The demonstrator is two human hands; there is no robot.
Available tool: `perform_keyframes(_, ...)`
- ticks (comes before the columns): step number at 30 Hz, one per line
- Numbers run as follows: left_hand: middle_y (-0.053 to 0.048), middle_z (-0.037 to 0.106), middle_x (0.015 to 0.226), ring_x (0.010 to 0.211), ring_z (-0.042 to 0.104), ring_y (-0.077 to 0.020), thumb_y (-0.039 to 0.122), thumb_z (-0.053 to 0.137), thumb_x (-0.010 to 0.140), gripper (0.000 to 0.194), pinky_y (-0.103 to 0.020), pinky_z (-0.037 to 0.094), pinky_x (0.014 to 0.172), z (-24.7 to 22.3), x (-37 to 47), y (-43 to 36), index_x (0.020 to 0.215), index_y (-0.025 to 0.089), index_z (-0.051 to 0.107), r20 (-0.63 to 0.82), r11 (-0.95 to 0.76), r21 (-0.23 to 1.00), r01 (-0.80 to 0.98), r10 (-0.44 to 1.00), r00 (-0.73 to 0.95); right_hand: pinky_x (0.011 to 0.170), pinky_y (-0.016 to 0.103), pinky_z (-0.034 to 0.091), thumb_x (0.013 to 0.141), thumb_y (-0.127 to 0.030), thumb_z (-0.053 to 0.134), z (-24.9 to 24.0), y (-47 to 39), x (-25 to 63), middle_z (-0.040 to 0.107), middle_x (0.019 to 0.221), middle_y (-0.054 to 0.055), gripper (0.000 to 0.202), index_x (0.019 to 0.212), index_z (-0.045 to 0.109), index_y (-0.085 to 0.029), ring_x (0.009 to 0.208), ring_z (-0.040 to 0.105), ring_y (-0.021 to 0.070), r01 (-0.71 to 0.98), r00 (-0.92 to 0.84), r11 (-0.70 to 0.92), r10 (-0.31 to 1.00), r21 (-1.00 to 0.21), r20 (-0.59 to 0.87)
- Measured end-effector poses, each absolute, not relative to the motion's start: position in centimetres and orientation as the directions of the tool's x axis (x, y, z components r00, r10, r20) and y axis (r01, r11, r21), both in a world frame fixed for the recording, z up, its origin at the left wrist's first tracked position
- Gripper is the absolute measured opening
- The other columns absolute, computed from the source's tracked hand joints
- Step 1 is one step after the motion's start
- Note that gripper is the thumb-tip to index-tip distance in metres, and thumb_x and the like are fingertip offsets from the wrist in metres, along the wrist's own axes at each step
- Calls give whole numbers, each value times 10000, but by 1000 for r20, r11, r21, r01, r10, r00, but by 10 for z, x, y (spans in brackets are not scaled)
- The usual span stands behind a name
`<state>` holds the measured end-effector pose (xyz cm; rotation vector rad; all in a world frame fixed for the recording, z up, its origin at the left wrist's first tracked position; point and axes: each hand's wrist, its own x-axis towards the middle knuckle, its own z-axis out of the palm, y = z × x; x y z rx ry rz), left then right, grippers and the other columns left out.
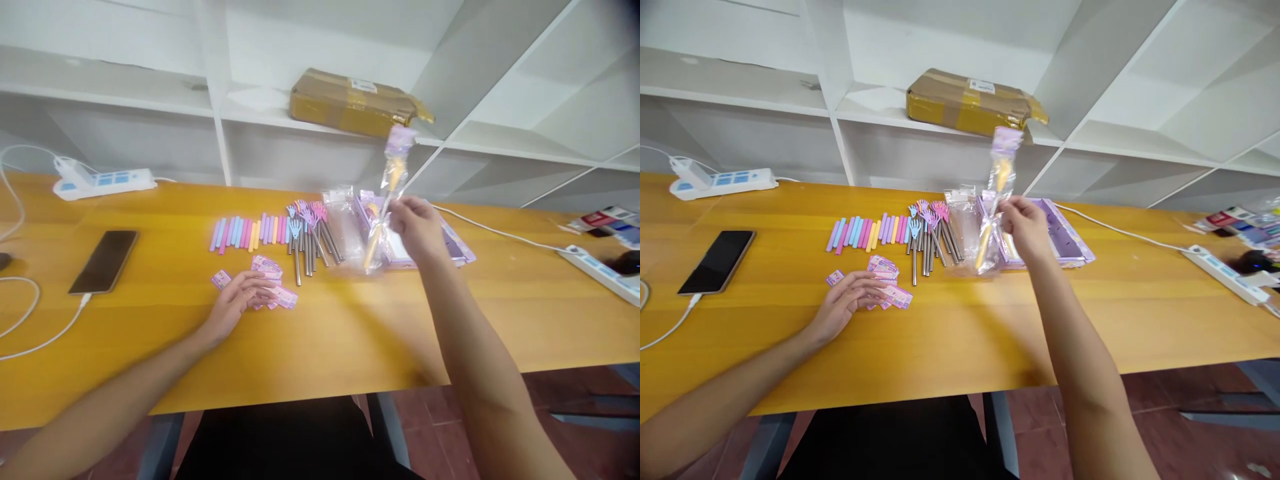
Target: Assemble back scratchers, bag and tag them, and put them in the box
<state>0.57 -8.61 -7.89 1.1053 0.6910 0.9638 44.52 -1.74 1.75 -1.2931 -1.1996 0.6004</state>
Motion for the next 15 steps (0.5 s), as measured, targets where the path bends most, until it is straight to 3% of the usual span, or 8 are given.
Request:
perform_keyframes(1, -154, 781, 1275, 1076, 793, -294, 416, 662, 1048, 332, -468, 636, 959, -80, 5, -86, 1296, 196, 664, -7, 145, 950, -276, 895, 446, 498, 253, 335, 883, -537, 783, 20, -4, 466, 506, 627, -48, 330, 858, 653, -234, 515, 377, 102, 371, 396, 219, 842, -903, 367)
perform_keyframes(3, -148, 788, 1247, 1054, 798, -294, 414, 659, 1048, 336, -468, 637, 941, -82, 5, -87, 1310, 202, 653, -14, 156, 953, -260, 881, 473, 541, 272, 385, 951, -544, 646, 16, 18, 497, 592, 689, -19, 324, 868, 630, -231, 543, 427, 122, 606, 487, -8, 795, -796, 362)
perform_keyframes(6, -141, 803, 1171, 986, 808, -291, 426, 655, 1044, 356, -467, 638, 907, -81, 6, -89, 1315, 197, 635, -11, 155, 956, -249, 867, 497, 677, 308, 480, 908, -469, 674, -6, 37, 517, 666, 700, 27, 281, 804, 644, -210, 667, 573, 176, 696, 483, -154, 823, -701, 299)
perform_keyframes(10, -138, 804, 1127, 933, 808, -277, 412, 649, 1036, 346, -438, 635, 859, -78, 8, -91, 1295, 183, 627, -2, 142, 959, -244, 868, 496, 823, 373, 522, 857, -347, 682, -39, 40, 520, 745, 780, 104, 179, 763, 667, -195, 801, 661, 248, 768, 453, -248, 863, -591, 226)
perform_keyframes(12, -130, 804, 1117, 920, 805, -269, 403, 647, 1035, 342, -424, 631, 846, -78, 8, -90, 1300, 188, 626, -1, 136, 962, -238, 870, 493, 889, 404, 524, 858, -294, 646, -47, 38, 522, 772, 919, 157, 129, 854, 696, -174, 879, 679, 276, 801, 451, -271, 860, -534, 239)
perform_keyframes(15, -118, 803, 1112, 910, 804, -262, 404, 640, 1038, 334, -408, 624, 834, -80, 7, -89, 1300, 197, 624, -8, 131, 967, -220, 874, 486, 962, 420, 519, 854, -263, 628, -49, 34, 527, 762, 1069, 186, 249, 1059, 714, -150, 1002, 678, 301, 851, 413, -258, 866, -457, 280)
